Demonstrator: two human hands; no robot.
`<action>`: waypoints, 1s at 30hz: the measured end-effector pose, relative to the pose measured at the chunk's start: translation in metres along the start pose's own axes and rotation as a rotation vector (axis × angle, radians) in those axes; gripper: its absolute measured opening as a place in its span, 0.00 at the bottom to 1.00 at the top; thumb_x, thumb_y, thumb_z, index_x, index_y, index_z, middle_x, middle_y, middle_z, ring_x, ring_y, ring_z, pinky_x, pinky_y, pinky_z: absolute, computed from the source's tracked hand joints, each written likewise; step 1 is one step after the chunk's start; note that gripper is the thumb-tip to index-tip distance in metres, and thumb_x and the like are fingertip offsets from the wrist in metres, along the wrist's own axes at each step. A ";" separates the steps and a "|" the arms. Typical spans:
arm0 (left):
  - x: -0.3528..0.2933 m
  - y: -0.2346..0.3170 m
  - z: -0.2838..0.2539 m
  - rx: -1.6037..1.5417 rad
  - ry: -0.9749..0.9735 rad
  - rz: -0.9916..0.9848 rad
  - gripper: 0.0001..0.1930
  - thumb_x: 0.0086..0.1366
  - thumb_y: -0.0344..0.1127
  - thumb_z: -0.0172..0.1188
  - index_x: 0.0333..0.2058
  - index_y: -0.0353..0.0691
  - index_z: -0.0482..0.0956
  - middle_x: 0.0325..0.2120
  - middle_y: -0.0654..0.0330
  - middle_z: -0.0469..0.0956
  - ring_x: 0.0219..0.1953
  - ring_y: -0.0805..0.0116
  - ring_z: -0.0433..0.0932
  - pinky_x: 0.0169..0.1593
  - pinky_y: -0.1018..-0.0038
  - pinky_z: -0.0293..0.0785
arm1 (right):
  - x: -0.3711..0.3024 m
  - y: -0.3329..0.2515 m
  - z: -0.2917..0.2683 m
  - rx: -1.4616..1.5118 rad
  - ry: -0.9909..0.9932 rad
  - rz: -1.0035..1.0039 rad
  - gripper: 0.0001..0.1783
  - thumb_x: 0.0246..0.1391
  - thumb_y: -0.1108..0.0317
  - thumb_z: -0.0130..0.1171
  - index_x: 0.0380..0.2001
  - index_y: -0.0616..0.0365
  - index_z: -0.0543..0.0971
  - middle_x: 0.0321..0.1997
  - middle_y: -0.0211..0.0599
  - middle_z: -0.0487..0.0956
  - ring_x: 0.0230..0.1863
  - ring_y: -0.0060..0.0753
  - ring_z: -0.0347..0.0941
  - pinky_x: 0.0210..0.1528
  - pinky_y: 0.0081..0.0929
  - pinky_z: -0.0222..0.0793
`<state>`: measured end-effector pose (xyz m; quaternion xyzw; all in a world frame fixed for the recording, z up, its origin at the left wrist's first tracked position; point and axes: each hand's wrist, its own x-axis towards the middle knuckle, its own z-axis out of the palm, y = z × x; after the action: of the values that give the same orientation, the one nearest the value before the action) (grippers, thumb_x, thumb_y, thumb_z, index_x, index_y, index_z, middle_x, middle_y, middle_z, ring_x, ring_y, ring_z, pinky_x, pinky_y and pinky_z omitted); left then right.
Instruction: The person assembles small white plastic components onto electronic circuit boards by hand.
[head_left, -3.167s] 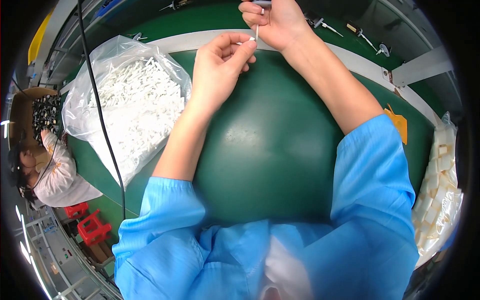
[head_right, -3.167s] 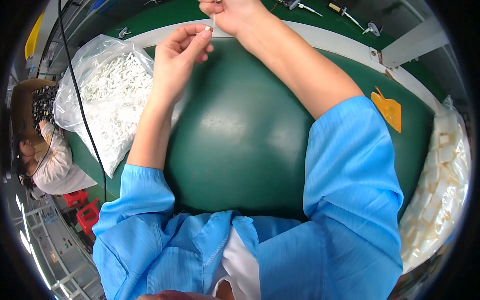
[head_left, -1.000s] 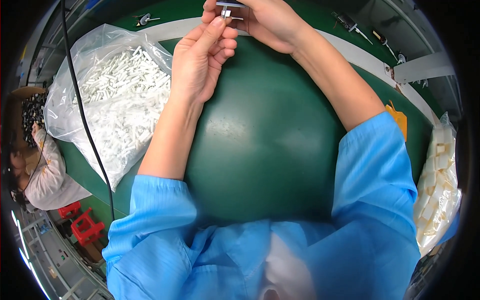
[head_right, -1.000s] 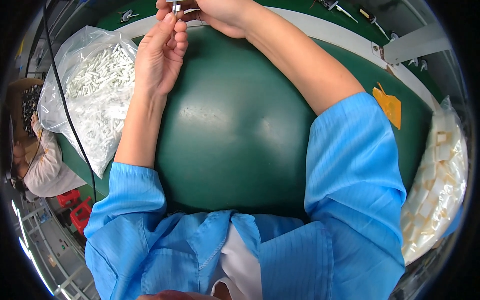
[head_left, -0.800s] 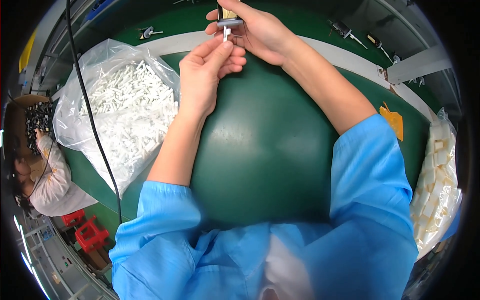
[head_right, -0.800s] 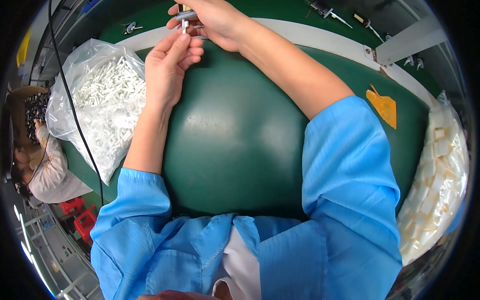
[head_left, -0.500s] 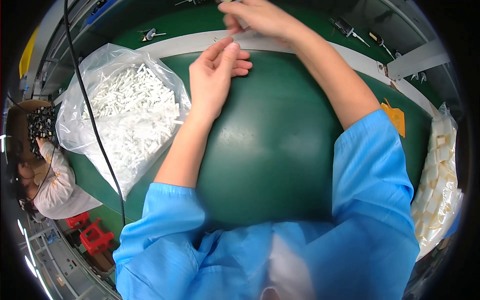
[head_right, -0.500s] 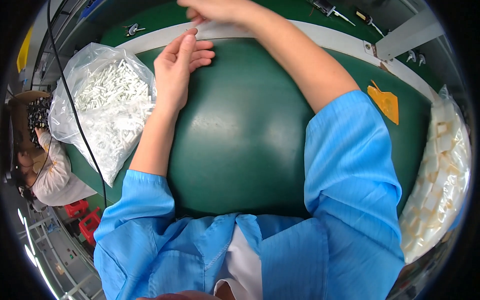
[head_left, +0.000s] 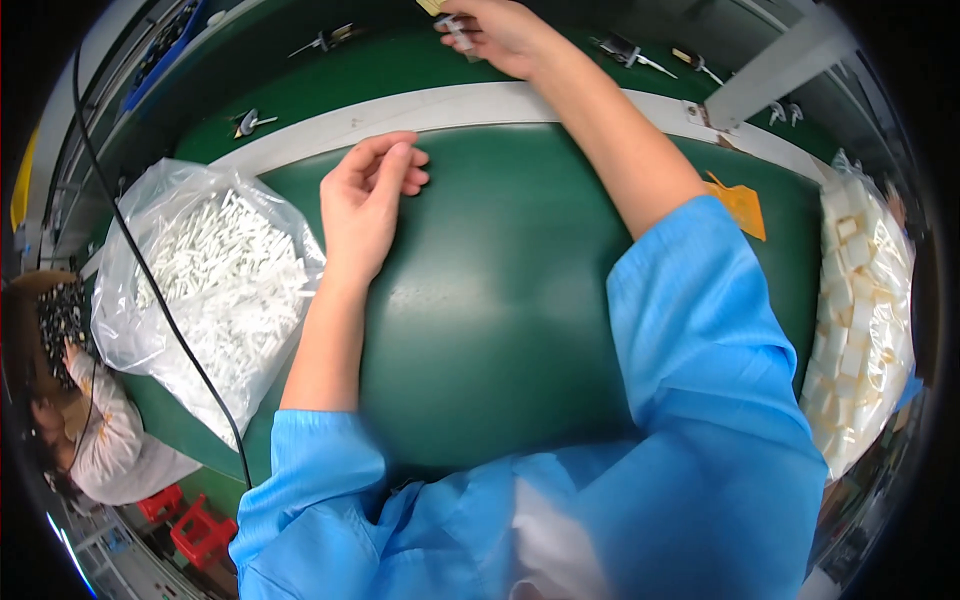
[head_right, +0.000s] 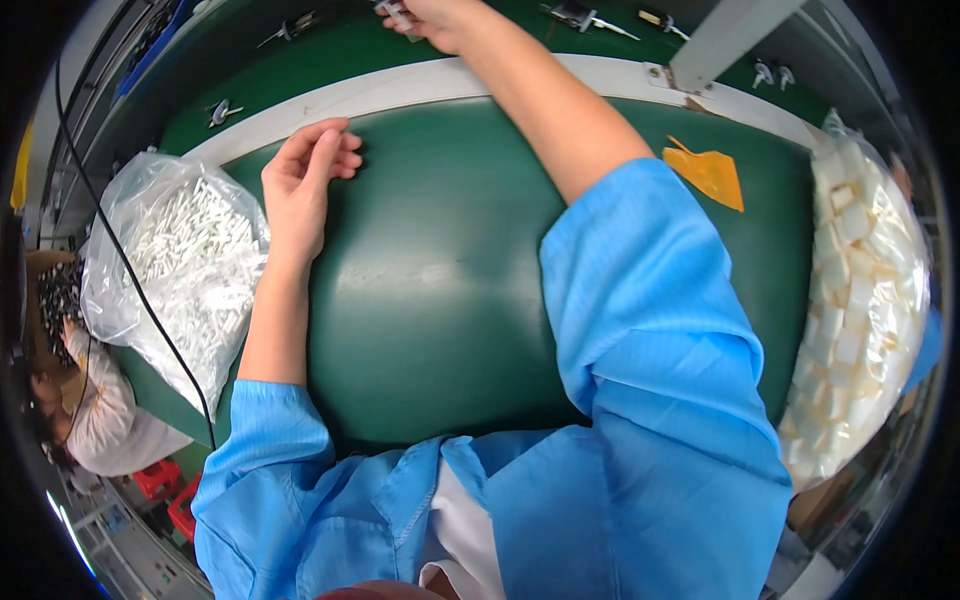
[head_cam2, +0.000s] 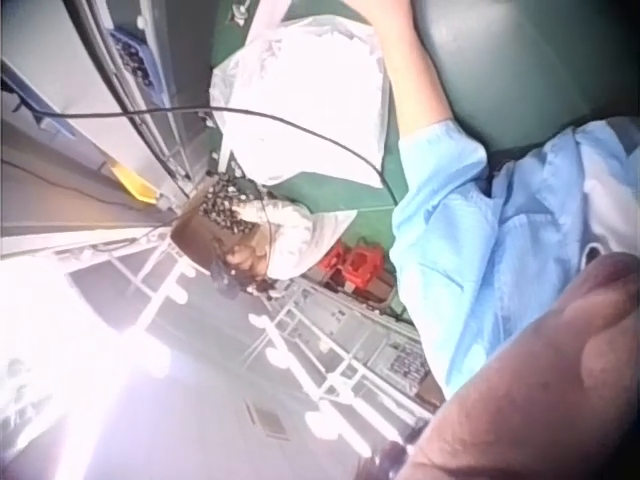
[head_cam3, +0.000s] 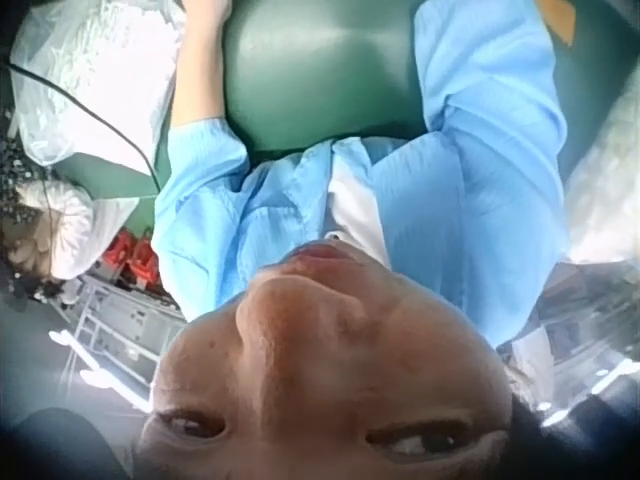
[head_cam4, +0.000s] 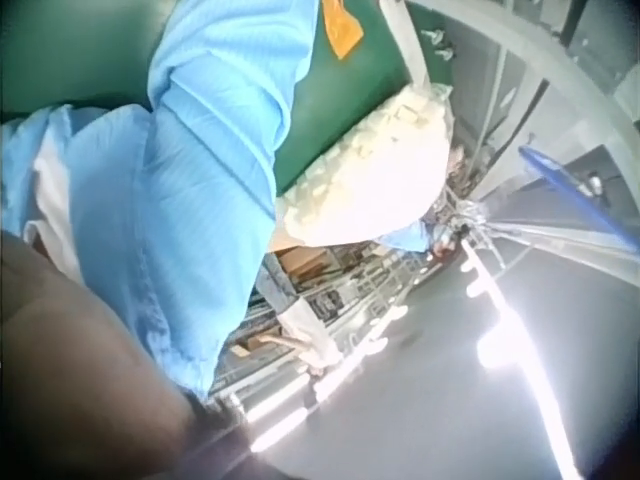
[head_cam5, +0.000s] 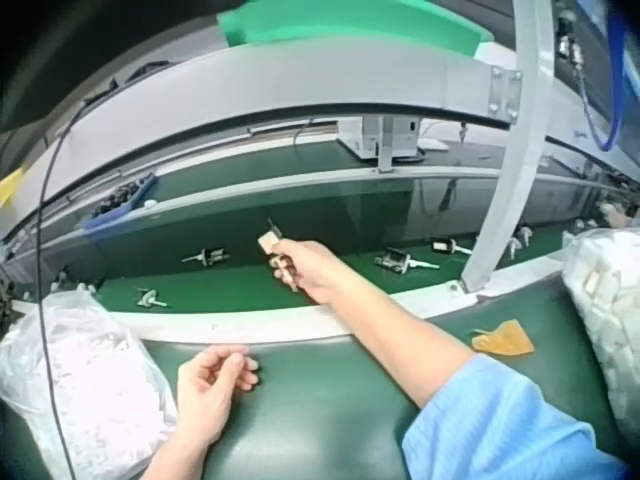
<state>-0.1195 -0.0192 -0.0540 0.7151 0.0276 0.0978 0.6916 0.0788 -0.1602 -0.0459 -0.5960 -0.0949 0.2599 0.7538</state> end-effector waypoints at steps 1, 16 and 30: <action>0.000 0.003 0.005 0.012 -0.021 0.000 0.10 0.65 0.31 0.53 0.41 0.31 0.76 0.30 0.58 0.78 0.29 0.76 0.75 0.36 0.81 0.72 | 0.007 0.004 -0.008 0.126 0.035 -0.061 0.07 0.53 0.65 0.54 0.29 0.56 0.77 0.23 0.28 0.75 0.22 0.21 0.69 0.24 0.18 0.63; 0.001 0.001 0.006 0.064 -0.056 0.013 0.10 0.65 0.31 0.53 0.40 0.31 0.77 0.30 0.60 0.78 0.29 0.77 0.74 0.35 0.82 0.70 | -0.079 -0.020 -0.076 -1.343 0.682 -0.302 0.25 0.48 0.46 0.58 0.36 0.58 0.81 0.31 0.42 0.80 0.36 0.46 0.77 0.42 0.37 0.71; -0.004 0.001 0.007 0.165 -0.089 0.036 0.10 0.65 0.32 0.53 0.40 0.32 0.77 0.30 0.61 0.78 0.30 0.79 0.73 0.36 0.83 0.69 | -0.095 -0.059 -0.150 -0.862 0.621 -0.565 0.22 0.49 0.61 0.58 0.47 0.60 0.76 0.39 0.38 0.80 0.36 0.29 0.78 0.42 0.24 0.73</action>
<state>-0.1221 -0.0266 -0.0532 0.7738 -0.0079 0.0759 0.6288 0.0829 -0.3449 -0.0149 -0.8477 -0.1218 -0.1987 0.4765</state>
